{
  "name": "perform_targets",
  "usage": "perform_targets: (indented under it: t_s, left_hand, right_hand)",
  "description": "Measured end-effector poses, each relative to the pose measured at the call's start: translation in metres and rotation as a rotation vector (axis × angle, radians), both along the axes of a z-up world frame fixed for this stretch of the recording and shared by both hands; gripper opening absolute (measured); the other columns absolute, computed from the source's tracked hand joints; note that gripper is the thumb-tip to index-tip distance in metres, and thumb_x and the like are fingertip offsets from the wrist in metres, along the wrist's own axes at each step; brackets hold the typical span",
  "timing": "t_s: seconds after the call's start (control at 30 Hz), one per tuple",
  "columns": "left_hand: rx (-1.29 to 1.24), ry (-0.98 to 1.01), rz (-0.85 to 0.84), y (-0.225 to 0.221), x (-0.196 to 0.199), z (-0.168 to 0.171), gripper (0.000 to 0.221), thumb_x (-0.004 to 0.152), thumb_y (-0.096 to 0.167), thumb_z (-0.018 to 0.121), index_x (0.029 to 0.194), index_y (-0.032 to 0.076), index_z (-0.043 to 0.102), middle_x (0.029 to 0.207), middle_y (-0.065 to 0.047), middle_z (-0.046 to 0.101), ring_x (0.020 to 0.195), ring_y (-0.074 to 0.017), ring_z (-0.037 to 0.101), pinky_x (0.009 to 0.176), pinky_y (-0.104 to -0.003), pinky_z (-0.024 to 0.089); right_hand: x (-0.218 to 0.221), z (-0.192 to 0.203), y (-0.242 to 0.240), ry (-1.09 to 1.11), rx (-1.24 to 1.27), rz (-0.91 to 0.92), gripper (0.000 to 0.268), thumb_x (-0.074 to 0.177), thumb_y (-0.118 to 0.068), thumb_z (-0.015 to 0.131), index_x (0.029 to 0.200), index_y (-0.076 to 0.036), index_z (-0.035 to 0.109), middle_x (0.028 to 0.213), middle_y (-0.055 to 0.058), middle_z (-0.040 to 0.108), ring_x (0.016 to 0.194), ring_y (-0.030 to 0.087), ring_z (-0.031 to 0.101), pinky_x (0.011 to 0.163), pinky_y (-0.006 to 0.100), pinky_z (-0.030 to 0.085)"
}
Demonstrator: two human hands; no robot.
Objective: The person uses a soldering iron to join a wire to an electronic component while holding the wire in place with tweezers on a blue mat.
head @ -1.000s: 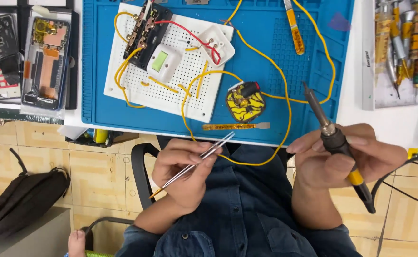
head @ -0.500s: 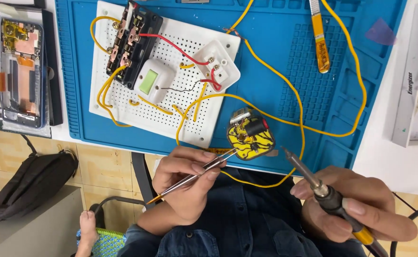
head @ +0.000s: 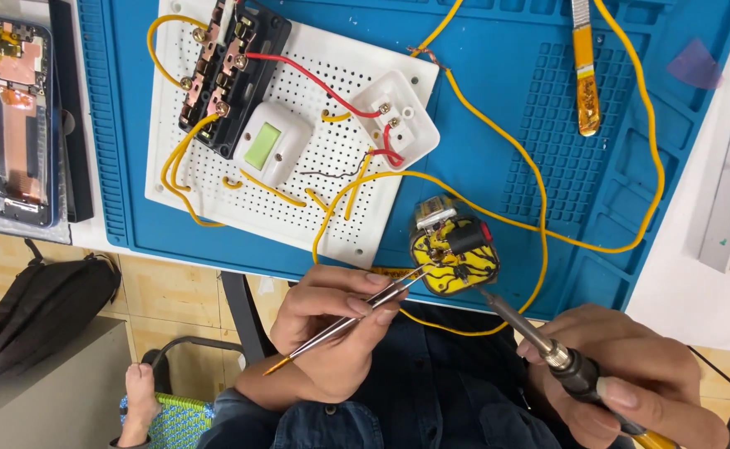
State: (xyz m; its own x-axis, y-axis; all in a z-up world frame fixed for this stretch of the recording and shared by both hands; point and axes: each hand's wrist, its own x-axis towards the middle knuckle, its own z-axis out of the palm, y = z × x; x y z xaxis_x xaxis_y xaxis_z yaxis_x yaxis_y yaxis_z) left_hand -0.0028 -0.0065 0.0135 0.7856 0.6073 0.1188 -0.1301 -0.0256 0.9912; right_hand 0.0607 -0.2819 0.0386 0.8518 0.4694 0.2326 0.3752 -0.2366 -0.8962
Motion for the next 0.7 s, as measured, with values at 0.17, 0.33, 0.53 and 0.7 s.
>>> perform_targets:
  t_s: [0.17,0.33,0.53,0.7]
  left_hand:
    - [-0.006,-0.004,0.006,0.0,0.0,-0.001,0.025,0.093,0.002,0.086,0.098,0.011,0.064,0.1,-0.017,0.078,0.095,-0.0244,0.083,0.084,-0.035,0.074]
    - [-0.01,-0.006,0.01,0.0,0.0,-0.003,0.025,0.092,0.002,0.087,0.098,0.011,0.064,0.1,-0.016,0.077,0.096,-0.024,0.083,0.084,-0.035,0.075]
    - [-0.02,-0.012,0.008,-0.001,0.0,-0.002,0.025,0.092,0.0,0.086,0.1,0.01,0.064,0.102,-0.018,0.077,0.096,-0.0252,0.083,0.085,-0.035,0.075]
    - [-0.023,0.003,0.01,-0.002,0.001,0.0,0.027,0.091,-0.003,0.086,0.099,0.009,0.063,0.101,-0.019,0.078,0.094,-0.0255,0.083,0.082,-0.031,0.075]
  right_hand:
    - [0.003,0.005,0.0,0.046,-0.024,0.054,0.034,0.113,-0.017,0.054,0.146,-0.017,0.046,0.126,0.015,0.064,0.107,0.032,0.089,0.1,0.041,0.086]
    - [-0.002,-0.016,0.024,-0.092,0.093,-0.12,0.034,0.109,-0.012,0.062,0.136,-0.017,0.044,0.11,0.014,0.056,0.08,0.026,0.078,0.081,0.038,0.08]
    - [-0.001,-0.019,0.024,-0.118,0.116,-0.131,0.032,0.109,-0.012,0.062,0.135,-0.015,0.045,0.108,0.015,0.055,0.078,0.026,0.077,0.078,0.038,0.08]
    - [0.001,-0.02,0.021,-0.111,0.104,-0.098,0.03,0.11,-0.019,0.062,0.134,-0.016,0.045,0.108,0.014,0.057,0.079,0.026,0.079,0.078,0.039,0.081]
